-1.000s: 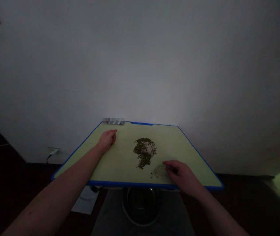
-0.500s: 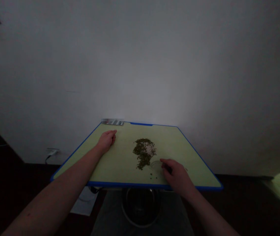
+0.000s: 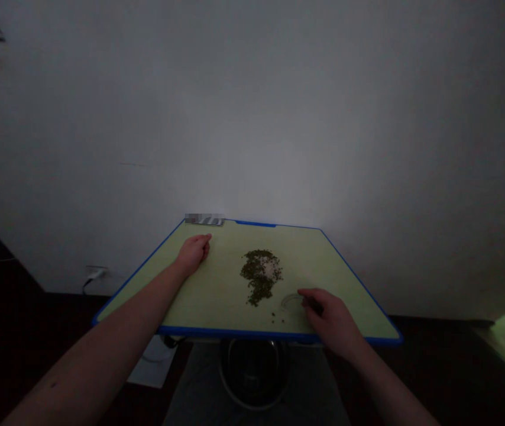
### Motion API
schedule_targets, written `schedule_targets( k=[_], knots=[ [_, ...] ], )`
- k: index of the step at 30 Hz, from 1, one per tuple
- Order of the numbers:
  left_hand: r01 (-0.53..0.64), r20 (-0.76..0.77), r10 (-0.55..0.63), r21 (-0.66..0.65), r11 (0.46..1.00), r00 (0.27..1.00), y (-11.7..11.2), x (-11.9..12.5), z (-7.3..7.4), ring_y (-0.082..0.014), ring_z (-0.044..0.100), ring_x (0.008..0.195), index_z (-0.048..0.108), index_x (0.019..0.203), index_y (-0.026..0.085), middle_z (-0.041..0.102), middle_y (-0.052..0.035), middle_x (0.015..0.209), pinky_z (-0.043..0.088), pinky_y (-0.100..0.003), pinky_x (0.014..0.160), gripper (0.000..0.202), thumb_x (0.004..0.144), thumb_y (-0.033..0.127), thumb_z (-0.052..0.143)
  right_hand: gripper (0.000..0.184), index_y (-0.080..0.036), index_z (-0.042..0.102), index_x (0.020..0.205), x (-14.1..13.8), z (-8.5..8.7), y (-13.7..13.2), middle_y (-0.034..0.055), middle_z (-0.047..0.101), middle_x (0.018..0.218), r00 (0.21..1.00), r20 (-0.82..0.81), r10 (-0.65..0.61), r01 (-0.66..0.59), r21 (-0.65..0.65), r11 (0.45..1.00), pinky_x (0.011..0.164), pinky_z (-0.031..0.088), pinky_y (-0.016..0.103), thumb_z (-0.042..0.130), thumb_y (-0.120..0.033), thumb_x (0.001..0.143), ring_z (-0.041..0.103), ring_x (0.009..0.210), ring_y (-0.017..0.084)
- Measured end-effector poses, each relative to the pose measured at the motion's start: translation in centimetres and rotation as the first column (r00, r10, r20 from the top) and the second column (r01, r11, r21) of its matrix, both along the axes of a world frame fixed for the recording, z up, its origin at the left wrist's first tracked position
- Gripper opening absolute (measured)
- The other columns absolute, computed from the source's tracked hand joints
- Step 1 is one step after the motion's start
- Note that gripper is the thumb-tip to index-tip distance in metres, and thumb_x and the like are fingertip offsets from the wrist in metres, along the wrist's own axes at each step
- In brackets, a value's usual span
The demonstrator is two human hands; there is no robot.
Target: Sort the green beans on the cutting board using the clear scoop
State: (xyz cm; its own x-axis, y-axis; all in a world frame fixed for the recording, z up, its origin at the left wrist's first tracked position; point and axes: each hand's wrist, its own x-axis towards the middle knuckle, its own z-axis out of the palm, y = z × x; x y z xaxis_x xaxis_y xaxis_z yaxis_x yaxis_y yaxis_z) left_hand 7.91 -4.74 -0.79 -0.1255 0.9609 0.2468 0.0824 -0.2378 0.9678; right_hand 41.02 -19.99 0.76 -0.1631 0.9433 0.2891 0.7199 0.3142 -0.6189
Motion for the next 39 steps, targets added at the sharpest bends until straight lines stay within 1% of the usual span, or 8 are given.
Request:
schedule_targets(
  k=[5, 10, 18, 24, 27, 34, 36, 39],
  knots=[
    [0.007, 0.006, -0.007, -0.017, 1.0, 1.0, 0.0, 0.2, 0.2, -0.0069, 0.03, 0.031, 0.039, 0.046, 0.018, 0.034, 0.0045, 0.035, 0.022, -0.023, 0.035, 0.035, 0.07, 0.043, 0.046, 0.034, -0.018, 0.059, 0.099, -0.2, -0.3, -0.4, 0.0047, 0.061, 0.084, 0.998, -0.041, 0.038, -0.039, -0.026, 0.999, 0.07, 0.045, 0.028, 0.044, -0.014, 0.068, 0.055, 0.074, 0.015],
    [0.008, 0.002, -0.008, -0.005, 1.0, 1.0, -0.1, 0.4, 0.4, -0.0069, 0.03, 0.031, 0.038, 0.045, 0.018, 0.034, 0.0044, 0.035, 0.023, -0.023, 0.036, 0.036, 0.07, 0.043, 0.046, 0.037, -0.018, 0.059, 0.1, -1.3, 0.1, -0.3, 0.0047, 0.06, 0.083, 0.998, -0.016, 0.058, -0.058, 0.0, 0.998, 0.069, 0.044, 0.027, 0.043, -0.012, 0.068, 0.055, 0.074, 0.014],
    [0.013, 0.026, -0.013, 0.0, 1.0, 1.0, -0.1, 0.2, 0.1, -0.0068, 0.03, 0.031, 0.039, 0.044, 0.018, 0.034, 0.0043, 0.034, 0.021, -0.023, 0.035, 0.036, 0.07, 0.043, 0.047, 0.036, -0.015, 0.057, 0.102, -0.6, -0.1, 0.4, 0.0059, 0.061, 0.084, 0.996, 0.044, -0.081, 0.079, 0.042, 0.996, 0.071, 0.044, 0.028, 0.044, -0.016, 0.069, 0.056, 0.074, 0.015],
    [0.007, 0.006, -0.007, 0.001, 1.0, 1.0, 0.1, 0.2, -0.1, -0.0072, 0.029, 0.03, 0.04, 0.043, 0.018, 0.033, 0.0044, 0.032, 0.021, -0.024, 0.035, 0.037, 0.071, 0.043, 0.046, 0.035, -0.017, 0.058, 0.102, -1.9, 0.1, 0.4, 0.0053, 0.061, 0.086, 0.999, 0.03, -0.03, 0.028, 0.057, 0.998, 0.071, 0.044, 0.027, 0.042, -0.017, 0.071, 0.055, 0.076, 0.015],
    [-0.003, -0.019, 0.003, 0.008, 1.0, 1.0, 0.0, 0.2, 0.1, -0.0073, 0.029, 0.03, 0.04, 0.043, 0.019, 0.033, 0.004, 0.032, 0.022, -0.024, 0.036, 0.037, 0.071, 0.043, 0.045, 0.036, -0.016, 0.058, 0.102, -2.4, 0.0, 0.4, 0.0053, 0.061, 0.084, 0.997, 0.057, -0.054, 0.049, 0.08, 0.996, 0.072, 0.043, 0.028, 0.043, -0.015, 0.069, 0.055, 0.076, 0.015],
    [-0.008, -0.062, 0.009, 0.007, 1.0, 0.998, -0.5, 0.2, 0.7, -0.0071, 0.031, 0.031, 0.04, 0.043, 0.018, 0.035, 0.0039, 0.033, 0.024, -0.023, 0.037, 0.038, 0.07, 0.043, 0.045, 0.037, -0.014, 0.059, 0.102, 0.0, -0.6, 0.9, 0.0068, 0.062, 0.086, 0.98, 0.092, -0.178, 0.169, 0.094, 0.981, 0.071, 0.043, 0.029, 0.042, -0.02, 0.07, 0.056, 0.077, 0.017],
    [-0.006, -0.027, 0.005, -0.01, 1.0, 1.0, -0.4, 0.2, 0.6, -0.0069, 0.03, 0.031, 0.039, 0.043, 0.018, 0.035, 0.0042, 0.033, 0.022, -0.023, 0.036, 0.037, 0.07, 0.043, 0.046, 0.037, -0.014, 0.059, 0.102, 0.6, -0.6, 1.0, 0.0072, 0.063, 0.086, 0.972, 0.09, -0.216, 0.207, 0.103, 0.973, 0.069, 0.043, 0.028, 0.042, -0.022, 0.07, 0.057, 0.076, 0.017],
    [-0.007, 0.019, 0.007, -0.035, 0.999, 1.0, -0.2, 0.3, 0.4, -0.0068, 0.029, 0.03, 0.038, 0.045, 0.018, 0.034, 0.0047, 0.034, 0.02, -0.023, 0.034, 0.036, 0.069, 0.043, 0.047, 0.037, -0.013, 0.058, 0.103, 0.4, -0.6, 0.8, 0.007, 0.063, 0.084, 0.98, 0.046, -0.193, 0.188, 0.088, 0.978, 0.067, 0.044, 0.028, 0.042, -0.023, 0.071, 0.057, 0.073, 0.016]
  ],
)
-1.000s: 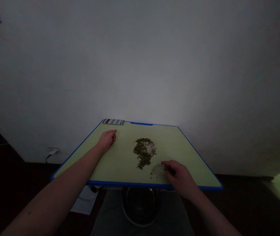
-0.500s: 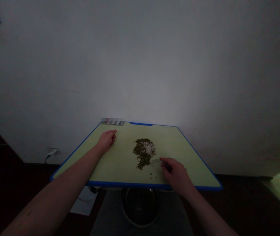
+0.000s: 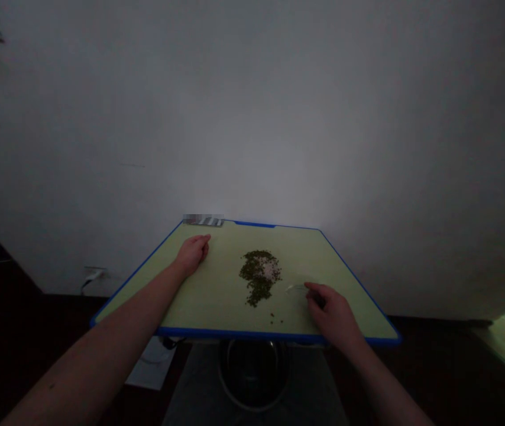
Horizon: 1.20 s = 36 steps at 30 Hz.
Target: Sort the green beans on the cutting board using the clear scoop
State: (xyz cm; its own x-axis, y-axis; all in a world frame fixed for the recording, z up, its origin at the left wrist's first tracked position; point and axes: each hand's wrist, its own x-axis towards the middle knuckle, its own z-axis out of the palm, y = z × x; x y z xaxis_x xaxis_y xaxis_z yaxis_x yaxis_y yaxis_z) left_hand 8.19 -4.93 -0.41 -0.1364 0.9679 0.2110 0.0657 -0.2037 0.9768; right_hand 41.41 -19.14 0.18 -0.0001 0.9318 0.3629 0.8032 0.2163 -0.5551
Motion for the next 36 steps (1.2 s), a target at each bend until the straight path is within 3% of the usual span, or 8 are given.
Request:
schedule_targets(
  k=[6, 20, 26, 36],
  knots=[
    [0.026, 0.007, -0.026, 0.01, 1.0, 1.0, 0.1, 0.1, -0.2, -0.0063, 0.03, 0.031, 0.038, 0.046, 0.018, 0.034, 0.0049, 0.035, 0.021, -0.022, 0.035, 0.036, 0.069, 0.043, 0.047, 0.037, -0.015, 0.058, 0.103, -1.9, 0.3, -0.6, 0.006, 0.062, 0.085, 0.992, -0.024, 0.124, -0.124, -0.009, 0.992, 0.071, 0.043, 0.028, 0.043, -0.018, 0.07, 0.056, 0.074, 0.015],
    [-0.007, -0.025, 0.007, 0.013, 1.0, 1.0, 0.0, -0.2, -0.3, -0.0069, 0.029, 0.03, 0.039, 0.045, 0.018, 0.034, 0.0046, 0.033, 0.021, -0.023, 0.035, 0.036, 0.07, 0.043, 0.046, 0.036, -0.012, 0.06, 0.101, 1.3, 0.3, 2.3, 0.0097, 0.062, 0.097, 0.988, 0.104, -0.11, 0.104, 0.062, 0.993, 0.08, 0.041, 0.03, 0.043, -0.02, 0.07, 0.056, 0.087, 0.018],
    [0.012, -0.033, -0.011, 0.034, 0.999, 0.999, 0.0, -0.1, -0.3, -0.007, 0.03, 0.031, 0.039, 0.044, 0.018, 0.034, 0.0044, 0.033, 0.022, -0.024, 0.035, 0.038, 0.071, 0.044, 0.046, 0.037, -0.014, 0.058, 0.103, -0.2, 0.3, 1.5, 0.0068, 0.063, 0.087, 0.997, 0.066, 0.03, -0.034, 0.048, 0.998, 0.071, 0.044, 0.027, 0.042, -0.02, 0.07, 0.057, 0.077, 0.015],
    [-0.006, -0.062, 0.007, 0.015, 1.0, 0.998, -0.5, 0.3, 0.5, -0.0075, 0.031, 0.031, 0.039, 0.043, 0.018, 0.035, 0.0042, 0.033, 0.024, -0.024, 0.037, 0.037, 0.071, 0.043, 0.046, 0.036, -0.016, 0.06, 0.099, -1.8, 0.3, 0.5, 0.0057, 0.063, 0.084, 0.996, 0.04, 0.085, -0.086, 0.025, 0.996, 0.07, 0.043, 0.027, 0.044, -0.016, 0.067, 0.056, 0.073, 0.014]
  ],
)
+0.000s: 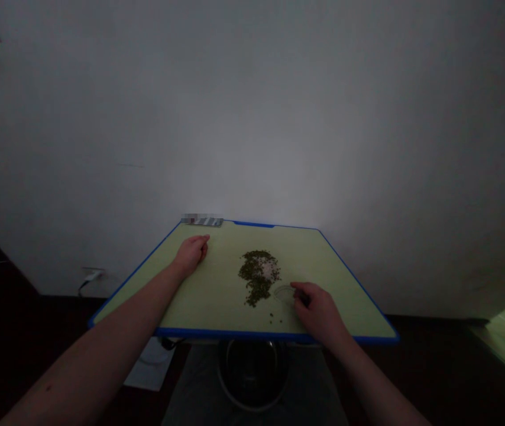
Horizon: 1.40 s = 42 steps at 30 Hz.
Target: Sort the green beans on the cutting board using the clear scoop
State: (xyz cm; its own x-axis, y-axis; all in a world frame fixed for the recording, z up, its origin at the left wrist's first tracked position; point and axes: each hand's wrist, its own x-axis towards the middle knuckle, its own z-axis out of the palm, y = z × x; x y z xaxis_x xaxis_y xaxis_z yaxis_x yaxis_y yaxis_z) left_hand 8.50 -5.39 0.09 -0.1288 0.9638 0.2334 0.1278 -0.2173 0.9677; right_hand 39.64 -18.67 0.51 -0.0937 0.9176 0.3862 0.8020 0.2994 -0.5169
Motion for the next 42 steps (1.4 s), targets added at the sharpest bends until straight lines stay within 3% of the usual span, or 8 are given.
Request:
schedule_targets(
  k=[8, 14, 22, 26, 32, 42],
  knots=[
    [0.022, 0.06, -0.022, -0.002, 1.0, 0.998, 0.2, -0.2, -0.4, -0.0069, 0.03, 0.031, 0.039, 0.045, 0.018, 0.035, 0.0047, 0.035, 0.022, -0.023, 0.035, 0.036, 0.069, 0.043, 0.047, 0.036, -0.014, 0.06, 0.101, -0.3, 0.2, 1.0, 0.0073, 0.063, 0.089, 0.996, 0.061, -0.064, 0.061, 0.04, 0.997, 0.077, 0.042, 0.028, 0.043, -0.017, 0.07, 0.056, 0.082, 0.016],
    [0.023, 0.074, -0.023, 0.001, 1.0, 0.997, 0.4, -0.3, -0.7, -0.0069, 0.029, 0.031, 0.038, 0.046, 0.019, 0.035, 0.0049, 0.035, 0.021, -0.023, 0.035, 0.034, 0.069, 0.042, 0.047, 0.037, -0.013, 0.06, 0.102, 2.4, -0.2, 1.6, 0.0096, 0.062, 0.097, 0.981, 0.082, -0.173, 0.17, 0.047, 0.984, 0.08, 0.041, 0.03, 0.044, -0.019, 0.069, 0.056, 0.088, 0.018],
    [0.028, 0.061, -0.029, 0.023, 0.999, 0.998, 0.7, -0.9, -1.4, -0.0068, 0.03, 0.031, 0.04, 0.046, 0.018, 0.036, 0.0047, 0.035, 0.021, -0.023, 0.035, 0.035, 0.07, 0.043, 0.047, 0.037, -0.012, 0.059, 0.102, 5.3, -0.2, 3.0, 0.0088, 0.064, 0.087, 0.959, 0.095, -0.265, 0.264, 0.022, 0.964, 0.074, 0.043, 0.03, 0.043, -0.023, 0.071, 0.058, 0.076, 0.018],
    [0.02, 0.039, -0.021, 0.025, 0.999, 0.999, 0.6, -0.8, -1.2, -0.007, 0.031, 0.031, 0.039, 0.044, 0.018, 0.035, 0.004, 0.035, 0.022, -0.023, 0.035, 0.037, 0.07, 0.043, 0.046, 0.036, -0.013, 0.059, 0.102, 4.5, 0.2, 2.4, 0.0073, 0.063, 0.086, 0.976, 0.026, -0.215, 0.215, 0.031, 0.976, 0.073, 0.043, 0.029, 0.043, -0.022, 0.071, 0.057, 0.075, 0.016],
    [0.015, 0.012, -0.015, 0.012, 1.0, 1.0, 0.4, -0.6, -0.7, -0.0074, 0.03, 0.031, 0.04, 0.044, 0.018, 0.035, 0.0039, 0.033, 0.022, -0.024, 0.036, 0.037, 0.071, 0.043, 0.045, 0.035, -0.015, 0.059, 0.1, 2.3, 0.6, 0.4, 0.0045, 0.062, 0.079, 0.997, -0.072, 0.001, -0.007, -0.08, 0.997, 0.067, 0.044, 0.027, 0.045, -0.02, 0.069, 0.056, 0.069, 0.014],
    [0.018, 0.036, -0.018, 0.004, 1.0, 0.999, 0.4, -0.5, -0.6, -0.0073, 0.03, 0.03, 0.039, 0.044, 0.018, 0.034, 0.0044, 0.034, 0.022, -0.024, 0.036, 0.037, 0.07, 0.043, 0.046, 0.036, -0.016, 0.06, 0.098, -0.4, 0.7, -2.3, 0.0048, 0.063, 0.081, 0.987, -0.119, 0.109, -0.13, -0.187, 0.974, 0.067, 0.044, 0.027, 0.046, -0.015, 0.066, 0.056, 0.07, 0.014]
  ],
)
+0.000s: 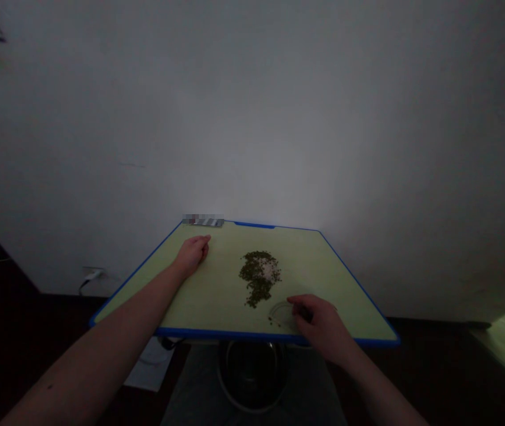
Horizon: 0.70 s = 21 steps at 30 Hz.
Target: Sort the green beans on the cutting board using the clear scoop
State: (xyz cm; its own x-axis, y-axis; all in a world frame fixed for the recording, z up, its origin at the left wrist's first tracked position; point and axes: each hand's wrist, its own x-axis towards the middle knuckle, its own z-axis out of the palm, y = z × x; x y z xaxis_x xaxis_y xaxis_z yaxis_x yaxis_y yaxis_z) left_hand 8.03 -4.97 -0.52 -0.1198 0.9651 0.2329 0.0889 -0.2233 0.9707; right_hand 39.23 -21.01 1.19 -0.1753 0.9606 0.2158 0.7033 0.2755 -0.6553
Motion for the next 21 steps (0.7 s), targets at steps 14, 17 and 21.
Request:
schedule_targets(
  k=[14, 17, 21],
  knots=[
    [-0.011, -0.02, 0.011, -0.001, 1.0, 1.0, -0.3, 0.0, 0.4, -0.0072, 0.03, 0.031, 0.039, 0.043, 0.019, 0.034, 0.0037, 0.033, 0.022, -0.024, 0.036, 0.037, 0.07, 0.043, 0.045, 0.035, -0.019, 0.061, 0.097, -1.5, 0.0, -2.3, 0.0039, 0.062, 0.078, 0.998, -0.023, 0.057, -0.057, -0.016, 0.998, 0.064, 0.044, 0.026, 0.046, -0.014, 0.067, 0.055, 0.067, 0.014],
    [-0.002, -0.015, 0.002, 0.011, 1.0, 1.0, -0.2, -0.1, 0.2, -0.0072, 0.03, 0.031, 0.039, 0.043, 0.019, 0.034, 0.0038, 0.033, 0.022, -0.024, 0.036, 0.037, 0.07, 0.043, 0.045, 0.036, -0.02, 0.061, 0.097, -1.7, -0.1, -2.2, 0.0034, 0.062, 0.079, 0.996, -0.044, 0.073, -0.074, -0.024, 0.997, 0.064, 0.044, 0.025, 0.045, -0.013, 0.066, 0.056, 0.068, 0.013],
    [0.0, -0.012, 0.0, 0.014, 1.0, 1.0, 0.1, -0.2, -0.2, -0.0071, 0.029, 0.031, 0.04, 0.044, 0.018, 0.034, 0.0038, 0.034, 0.022, -0.023, 0.036, 0.036, 0.07, 0.042, 0.045, 0.036, -0.019, 0.06, 0.1, -2.0, 0.2, -1.3, 0.004, 0.063, 0.082, 0.995, -0.06, 0.084, -0.085, -0.003, 0.996, 0.066, 0.044, 0.026, 0.045, -0.013, 0.068, 0.056, 0.07, 0.013]
  ],
)
